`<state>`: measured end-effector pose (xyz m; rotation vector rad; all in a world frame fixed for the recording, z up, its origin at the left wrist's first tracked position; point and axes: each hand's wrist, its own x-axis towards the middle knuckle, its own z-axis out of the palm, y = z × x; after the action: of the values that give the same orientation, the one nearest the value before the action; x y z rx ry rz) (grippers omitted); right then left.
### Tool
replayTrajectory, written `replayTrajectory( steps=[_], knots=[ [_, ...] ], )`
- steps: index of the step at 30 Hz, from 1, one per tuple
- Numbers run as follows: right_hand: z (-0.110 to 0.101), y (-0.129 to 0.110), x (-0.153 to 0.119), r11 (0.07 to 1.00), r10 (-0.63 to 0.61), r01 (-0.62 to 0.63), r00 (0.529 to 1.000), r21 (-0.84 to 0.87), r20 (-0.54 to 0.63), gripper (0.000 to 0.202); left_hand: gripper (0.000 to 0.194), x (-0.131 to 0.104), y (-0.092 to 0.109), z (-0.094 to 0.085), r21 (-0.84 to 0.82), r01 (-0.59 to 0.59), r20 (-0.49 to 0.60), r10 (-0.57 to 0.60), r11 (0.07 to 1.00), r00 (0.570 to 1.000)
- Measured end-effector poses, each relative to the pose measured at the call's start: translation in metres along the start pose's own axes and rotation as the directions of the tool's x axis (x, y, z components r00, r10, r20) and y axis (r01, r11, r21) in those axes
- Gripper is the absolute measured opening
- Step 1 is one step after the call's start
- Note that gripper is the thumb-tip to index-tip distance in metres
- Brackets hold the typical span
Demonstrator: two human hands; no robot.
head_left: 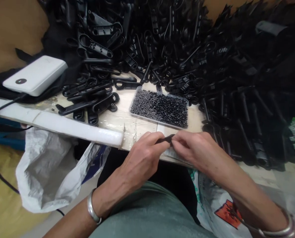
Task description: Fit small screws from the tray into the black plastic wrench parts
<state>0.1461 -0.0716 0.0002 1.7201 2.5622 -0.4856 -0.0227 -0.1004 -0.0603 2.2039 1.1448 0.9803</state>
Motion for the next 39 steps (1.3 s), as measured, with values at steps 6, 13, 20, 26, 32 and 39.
replayTrajectory(
  steps=[6,13,20,26,32,39],
  knots=[
    [0.006,0.024,-0.015,0.706,0.252,-0.253,0.963,0.661,0.100,0.023,0.037,0.003,0.007,-0.008,0.221,-0.047,0.164,0.011,0.974,0.986],
    [0.019,0.025,-0.035,0.232,0.427,-0.305,0.885,0.924,0.185,0.040,0.041,0.002,0.011,-0.007,0.201,-0.004,0.157,-0.028,0.980,0.987],
    [0.031,0.018,-0.038,-0.155,0.384,-0.109,0.909,0.982,0.161,0.048,0.033,-0.003,0.017,0.007,0.038,-0.059,-0.085,0.062,0.998,0.994],
    [0.034,0.018,-0.039,-0.198,0.398,-0.045,0.909,0.979,0.122,0.044,0.046,-0.004,0.023,0.004,0.125,-0.095,0.047,0.090,0.988,0.995],
    [0.042,0.014,-0.038,-0.198,0.406,-0.057,0.904,0.978,0.135,0.050,0.046,-0.009,0.017,0.005,0.166,-0.104,0.111,0.087,0.981,0.990],
    [-0.001,0.042,-0.030,0.319,0.301,-0.116,0.953,0.940,0.016,0.043,0.044,0.010,0.029,0.012,0.095,-0.114,0.135,0.101,0.989,0.986]
  ],
)
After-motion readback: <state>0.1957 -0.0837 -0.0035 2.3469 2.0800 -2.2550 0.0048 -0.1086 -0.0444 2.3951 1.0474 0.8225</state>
